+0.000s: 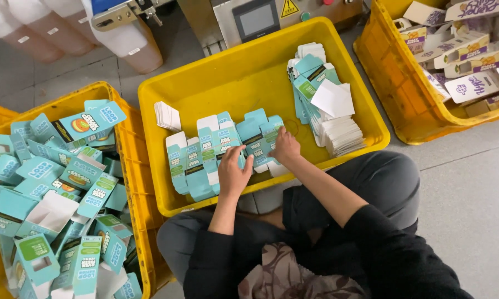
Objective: Folding flat cardboard box templates into their final shape and placing them into bins.
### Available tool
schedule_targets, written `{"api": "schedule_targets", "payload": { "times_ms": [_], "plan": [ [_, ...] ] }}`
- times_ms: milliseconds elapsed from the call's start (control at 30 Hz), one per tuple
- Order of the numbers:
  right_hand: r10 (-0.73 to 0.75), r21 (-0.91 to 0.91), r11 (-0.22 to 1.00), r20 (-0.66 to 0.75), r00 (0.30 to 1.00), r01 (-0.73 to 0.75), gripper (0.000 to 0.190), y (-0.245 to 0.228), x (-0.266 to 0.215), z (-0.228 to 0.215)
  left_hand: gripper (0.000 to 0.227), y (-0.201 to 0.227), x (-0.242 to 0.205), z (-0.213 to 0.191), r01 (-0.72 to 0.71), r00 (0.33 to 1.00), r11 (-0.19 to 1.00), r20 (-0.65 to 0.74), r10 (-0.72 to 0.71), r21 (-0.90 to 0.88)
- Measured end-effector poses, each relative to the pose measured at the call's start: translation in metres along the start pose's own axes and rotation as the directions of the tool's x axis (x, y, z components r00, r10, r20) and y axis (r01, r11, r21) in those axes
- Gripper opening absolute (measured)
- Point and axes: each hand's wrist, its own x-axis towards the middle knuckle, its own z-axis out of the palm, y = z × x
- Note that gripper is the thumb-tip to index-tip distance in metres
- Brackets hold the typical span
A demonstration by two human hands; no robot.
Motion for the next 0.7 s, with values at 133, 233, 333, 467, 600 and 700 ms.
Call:
{"api": "schedule_targets", "payload": {
  "times_ms": [133, 233, 333, 467, 600, 700],
  "plan": [
    [-0.070, 0.438, 0.897, 0.022, 0.997, 0.053, 0.075, 0.029, 0.033, 0.025, 0.040, 0.005, 0.002, -0.001, 0.072, 0.997, 0.993, -0.021, -0.074, -0.090],
    [-0.067, 0.718, 0.688, -0.078, 0.995, 0.103, 0.041, 0.025, 0.013, -0.019, 0.066, 0.002, 0.003, 0.004, 0.223, 0.972, 0.933, -0.009, -0.235, -0.283],
    [-0.154, 0.769, 0.560, -0.270, 0.950, 0.310, 0.038, -0.013, -0.053, -0.101, 0.127, 0.002, 0.018, 0.011, 0.539, 0.842, 0.707, 0.326, -0.430, -0.458],
    [-0.661, 0.729, 0.464, -0.095, 0.745, 0.504, 0.053, -0.045, -0.133, -0.174, 0.085, -0.030, 0.011, 0.049, 0.365, 0.931, 0.586, 0.273, -0.243, -0.723],
    [-0.620, 0.808, 0.351, -0.178, 0.764, 0.473, 0.038, -0.018, -0.111, -0.143, 0.056, -0.035, 0.010, 0.022, 0.338, 0.941, 0.366, 0.301, -0.156, -0.867],
    [-0.372, 0.877, 0.297, -0.257, 0.892, 0.377, 0.033, -0.006, -0.093, -0.130, 0.043, -0.048, 0.006, 0.028, 0.334, 0.938, 0.225, 0.301, -0.171, -0.915]
  ]
}}
